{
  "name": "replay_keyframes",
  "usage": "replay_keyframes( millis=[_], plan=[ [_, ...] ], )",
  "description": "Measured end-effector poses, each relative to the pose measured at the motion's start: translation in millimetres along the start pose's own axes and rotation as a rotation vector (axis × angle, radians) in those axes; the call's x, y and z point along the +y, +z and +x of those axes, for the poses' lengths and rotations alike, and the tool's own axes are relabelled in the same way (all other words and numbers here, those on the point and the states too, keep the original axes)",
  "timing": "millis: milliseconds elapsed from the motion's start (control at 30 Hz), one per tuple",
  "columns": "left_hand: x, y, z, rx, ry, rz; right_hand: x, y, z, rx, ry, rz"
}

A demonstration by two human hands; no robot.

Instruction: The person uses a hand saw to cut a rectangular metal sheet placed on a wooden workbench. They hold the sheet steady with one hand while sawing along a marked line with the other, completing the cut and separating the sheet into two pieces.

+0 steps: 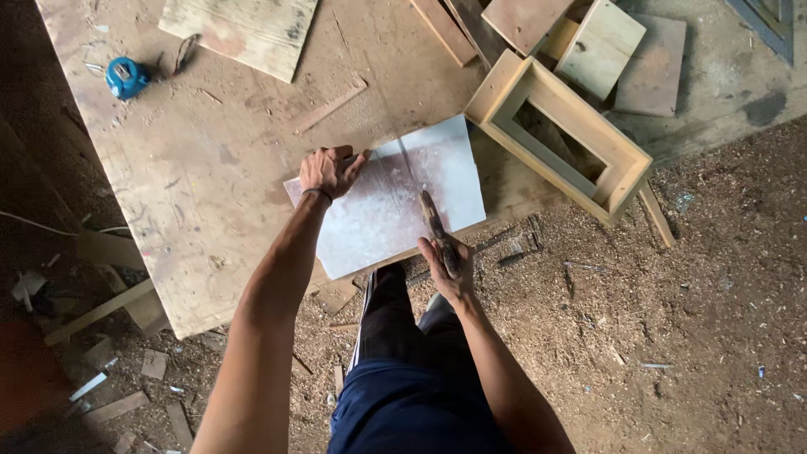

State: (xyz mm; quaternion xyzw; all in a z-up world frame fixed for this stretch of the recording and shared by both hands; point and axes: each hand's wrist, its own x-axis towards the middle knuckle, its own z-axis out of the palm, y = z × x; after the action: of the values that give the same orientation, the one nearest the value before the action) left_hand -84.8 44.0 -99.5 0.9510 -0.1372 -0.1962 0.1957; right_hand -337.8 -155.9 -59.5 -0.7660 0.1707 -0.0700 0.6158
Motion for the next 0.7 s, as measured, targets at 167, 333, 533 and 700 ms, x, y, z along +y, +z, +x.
replay_keyframes(
  millis=[167, 333, 533, 700],
  plan=[
    [25.5, 21.0, -13.9, 0.003, 0.03, 0.038, 5.4, -16.7, -24.6, 0.01, 0.034, -0.044],
    [40.8, 53.3, -29.8, 0.06, 0.07, 0.072, 20.7, -35.9, -50.2, 0.017, 0.058, -0.05],
    [44.7, 84.0, -47.6, 0.357, 0.004, 0.177, 32.2, -56.0, -66.6, 0.027, 0.049, -0.035],
    [38.4, 115.9, -74.2, 0.221, -0.042, 0.144, 56.8, -47.8, -70.0, 0.019, 0.028, -0.039]
  ],
)
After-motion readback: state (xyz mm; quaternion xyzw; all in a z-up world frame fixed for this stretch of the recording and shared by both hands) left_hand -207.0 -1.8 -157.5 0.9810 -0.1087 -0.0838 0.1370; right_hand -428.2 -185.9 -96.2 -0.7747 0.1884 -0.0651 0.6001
